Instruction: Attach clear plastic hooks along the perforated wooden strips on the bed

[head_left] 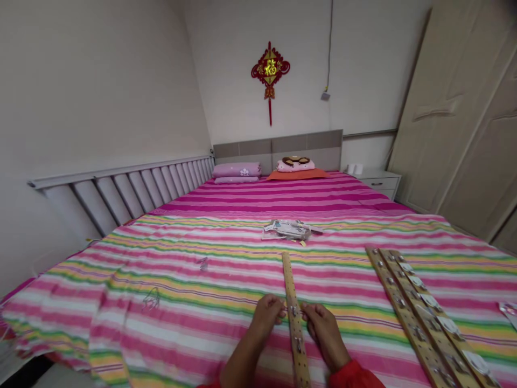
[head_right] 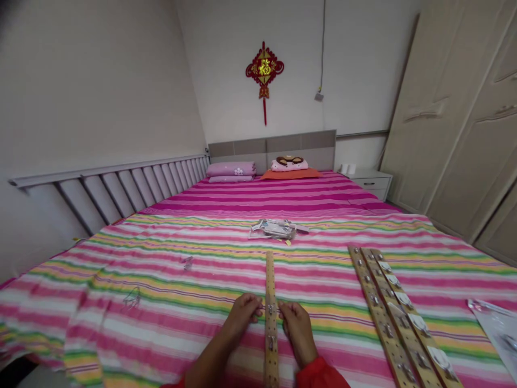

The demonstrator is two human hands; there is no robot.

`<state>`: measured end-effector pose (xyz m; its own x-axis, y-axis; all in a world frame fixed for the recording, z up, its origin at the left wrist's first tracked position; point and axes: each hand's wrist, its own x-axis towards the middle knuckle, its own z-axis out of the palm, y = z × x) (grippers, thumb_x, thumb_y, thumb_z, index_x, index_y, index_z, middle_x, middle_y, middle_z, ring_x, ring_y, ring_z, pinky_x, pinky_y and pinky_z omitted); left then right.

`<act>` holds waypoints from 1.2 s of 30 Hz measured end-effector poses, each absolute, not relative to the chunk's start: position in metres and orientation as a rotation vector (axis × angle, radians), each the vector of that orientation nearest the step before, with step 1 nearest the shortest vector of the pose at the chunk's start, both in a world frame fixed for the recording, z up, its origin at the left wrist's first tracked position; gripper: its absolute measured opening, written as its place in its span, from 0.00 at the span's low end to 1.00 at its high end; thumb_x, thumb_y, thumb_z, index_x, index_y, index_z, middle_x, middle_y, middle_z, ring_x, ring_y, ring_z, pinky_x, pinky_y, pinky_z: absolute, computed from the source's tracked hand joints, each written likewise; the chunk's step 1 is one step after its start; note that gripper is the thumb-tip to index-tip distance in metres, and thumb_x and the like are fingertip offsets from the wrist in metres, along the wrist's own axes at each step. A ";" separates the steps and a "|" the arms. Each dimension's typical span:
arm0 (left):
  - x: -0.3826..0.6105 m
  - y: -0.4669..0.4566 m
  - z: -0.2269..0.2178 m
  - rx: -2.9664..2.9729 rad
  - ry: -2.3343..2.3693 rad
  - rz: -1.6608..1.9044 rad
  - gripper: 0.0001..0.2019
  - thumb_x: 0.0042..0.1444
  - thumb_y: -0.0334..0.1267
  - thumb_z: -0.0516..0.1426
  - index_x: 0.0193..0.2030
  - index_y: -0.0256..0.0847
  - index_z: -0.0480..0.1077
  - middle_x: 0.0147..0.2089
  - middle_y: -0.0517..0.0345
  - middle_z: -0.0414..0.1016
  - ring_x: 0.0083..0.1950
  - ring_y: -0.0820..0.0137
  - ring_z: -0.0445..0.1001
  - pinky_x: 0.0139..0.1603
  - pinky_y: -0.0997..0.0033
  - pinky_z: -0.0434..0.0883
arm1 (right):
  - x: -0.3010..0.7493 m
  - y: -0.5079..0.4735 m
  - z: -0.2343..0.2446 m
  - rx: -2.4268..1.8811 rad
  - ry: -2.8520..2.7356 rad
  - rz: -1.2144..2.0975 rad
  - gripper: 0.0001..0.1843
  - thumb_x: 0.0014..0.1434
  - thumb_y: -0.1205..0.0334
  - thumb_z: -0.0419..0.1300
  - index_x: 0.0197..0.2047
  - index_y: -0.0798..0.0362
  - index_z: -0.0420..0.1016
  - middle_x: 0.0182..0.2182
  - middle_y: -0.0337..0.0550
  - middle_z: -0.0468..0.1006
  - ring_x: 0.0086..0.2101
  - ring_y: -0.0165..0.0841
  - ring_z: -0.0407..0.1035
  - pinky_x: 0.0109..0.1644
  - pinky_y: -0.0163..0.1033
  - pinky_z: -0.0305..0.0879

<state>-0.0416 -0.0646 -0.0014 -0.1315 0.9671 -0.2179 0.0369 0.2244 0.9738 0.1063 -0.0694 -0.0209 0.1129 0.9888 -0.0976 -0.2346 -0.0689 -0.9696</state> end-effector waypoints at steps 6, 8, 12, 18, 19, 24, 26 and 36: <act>-0.140 -0.053 0.008 1.073 1.693 1.457 0.16 0.38 0.49 0.59 0.27 0.37 0.71 0.21 0.60 0.70 0.24 0.72 0.68 0.26 0.73 0.64 | 0.114 -0.070 -0.027 -1.099 -0.904 1.411 0.24 0.41 0.40 0.65 0.17 0.52 0.64 0.06 0.25 0.52 0.10 0.20 0.41 0.16 0.32 0.33; -0.178 -0.045 0.010 1.032 1.818 1.549 0.15 0.40 0.49 0.57 0.27 0.38 0.70 0.23 0.60 0.70 0.28 0.71 0.69 0.31 0.72 0.66 | 0.115 -0.068 -0.030 -1.098 -0.904 1.419 0.24 0.42 0.40 0.64 0.17 0.52 0.65 0.06 0.26 0.53 0.10 0.20 0.41 0.17 0.32 0.33; -0.235 -0.032 0.012 0.875 2.120 1.650 0.13 0.43 0.47 0.55 0.30 0.39 0.67 0.27 0.59 0.71 0.32 0.67 0.71 0.37 0.68 0.67 | 0.115 -0.066 -0.034 -1.108 -0.901 1.432 0.24 0.43 0.40 0.64 0.18 0.52 0.65 0.06 0.26 0.53 0.10 0.20 0.41 0.17 0.32 0.32; -0.264 -0.015 0.011 0.811 2.415 1.539 0.13 0.44 0.48 0.57 0.29 0.40 0.66 0.30 0.54 0.73 0.36 0.61 0.73 0.41 0.63 0.67 | 0.116 -0.066 -0.034 -1.091 -0.889 1.451 0.24 0.43 0.41 0.65 0.18 0.53 0.65 0.06 0.26 0.54 0.10 0.19 0.41 0.17 0.32 0.32; -0.265 -0.013 0.011 0.827 2.438 1.511 0.12 0.44 0.48 0.57 0.30 0.40 0.66 0.31 0.53 0.73 0.37 0.60 0.73 0.41 0.63 0.67 | 0.116 -0.067 -0.033 -1.091 -0.884 1.452 0.24 0.43 0.41 0.65 0.18 0.53 0.65 0.06 0.26 0.53 0.10 0.19 0.41 0.17 0.33 0.32; -0.272 -0.005 0.007 0.899 2.517 1.347 0.09 0.47 0.44 0.56 0.26 0.41 0.68 0.28 0.50 0.75 0.36 0.57 0.73 0.38 0.64 0.65 | 0.115 -0.066 -0.031 -1.097 -0.876 1.456 0.24 0.41 0.41 0.66 0.18 0.53 0.65 0.06 0.26 0.54 0.10 0.19 0.41 0.17 0.33 0.32; -0.275 -0.004 0.007 0.911 2.538 1.280 0.08 0.47 0.42 0.55 0.23 0.41 0.68 0.25 0.51 0.74 0.34 0.57 0.73 0.35 0.64 0.64 | 0.116 -0.066 -0.031 -1.100 -0.877 1.455 0.24 0.41 0.41 0.66 0.18 0.53 0.65 0.07 0.26 0.54 0.10 0.19 0.42 0.17 0.33 0.32; -0.275 -0.006 0.012 1.019 2.499 1.193 0.15 0.46 0.48 0.56 0.16 0.42 0.65 0.18 0.54 0.70 0.27 0.61 0.70 0.30 0.67 0.61 | 0.116 -0.065 -0.038 -1.076 -0.873 1.444 0.25 0.41 0.41 0.66 0.19 0.54 0.66 0.06 0.27 0.56 0.09 0.18 0.43 0.16 0.31 0.33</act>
